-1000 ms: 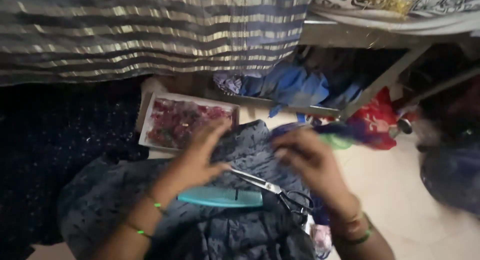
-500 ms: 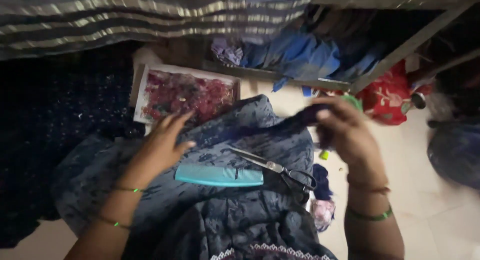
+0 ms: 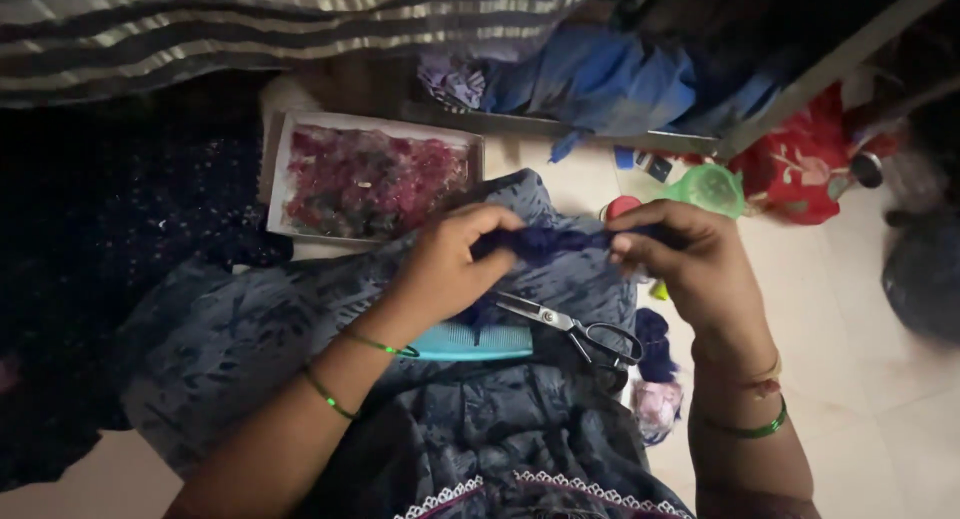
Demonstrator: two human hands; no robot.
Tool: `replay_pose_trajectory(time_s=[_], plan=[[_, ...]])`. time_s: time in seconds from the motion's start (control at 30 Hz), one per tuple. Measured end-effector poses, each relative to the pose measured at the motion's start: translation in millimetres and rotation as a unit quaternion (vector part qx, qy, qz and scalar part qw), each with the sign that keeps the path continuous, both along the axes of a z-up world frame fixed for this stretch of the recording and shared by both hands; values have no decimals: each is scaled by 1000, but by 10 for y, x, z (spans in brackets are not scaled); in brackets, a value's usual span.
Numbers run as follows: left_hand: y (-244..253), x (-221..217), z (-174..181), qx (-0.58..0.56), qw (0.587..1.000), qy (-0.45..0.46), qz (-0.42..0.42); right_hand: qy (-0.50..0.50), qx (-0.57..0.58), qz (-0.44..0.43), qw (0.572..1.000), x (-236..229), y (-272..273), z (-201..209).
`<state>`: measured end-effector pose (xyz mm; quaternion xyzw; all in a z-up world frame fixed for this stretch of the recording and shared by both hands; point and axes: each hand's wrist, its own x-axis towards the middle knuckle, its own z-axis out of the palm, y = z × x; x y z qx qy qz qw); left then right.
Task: Making hair accessories by cutting and tying blue net fabric with yellow thread.
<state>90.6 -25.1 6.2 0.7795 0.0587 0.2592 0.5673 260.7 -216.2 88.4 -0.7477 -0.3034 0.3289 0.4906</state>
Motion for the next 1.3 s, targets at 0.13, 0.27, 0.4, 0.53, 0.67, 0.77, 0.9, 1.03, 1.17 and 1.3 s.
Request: replay_pose_trajectory(time_s=[0.13, 0.27, 0.4, 0.53, 0.67, 0.77, 0.9, 1.03, 1.17, 1.3], plan=[[102, -144, 110, 17, 992, 87, 86, -13, 98, -78, 992, 21, -81, 30], [368, -423, -44, 5, 984, 138, 111, -133, 149, -135, 970, 28, -154, 133], [685, -814, -248, -136, 977, 134, 92, -184, 219, -196, 938, 202, -259, 146], [744, -854, -24, 52, 966, 108, 231, -272, 239, -184, 913, 298, -255, -41], [77, -341, 547, 255, 963, -48, 73, -325, 211, 204, 899, -428, 256, -102], [-60, -118, 259, 77, 995, -28, -56, -295, 241, 233, 895, -692, 284, 26], [414, -508, -240, 96, 981, 143, 84, -190, 207, -67, 957, -172, -151, 324], [980, -1283, -607, 179, 871, 396, 228, -305, 401, -263, 822, 446, -537, 546], [1203, -1722, -914, 273, 880, 264, 285, -471, 260, -250, 805, 532, -621, 537], [557, -1022, -241, 206, 957, 118, 166, -324, 210, -67, 920, 71, -56, 17]])
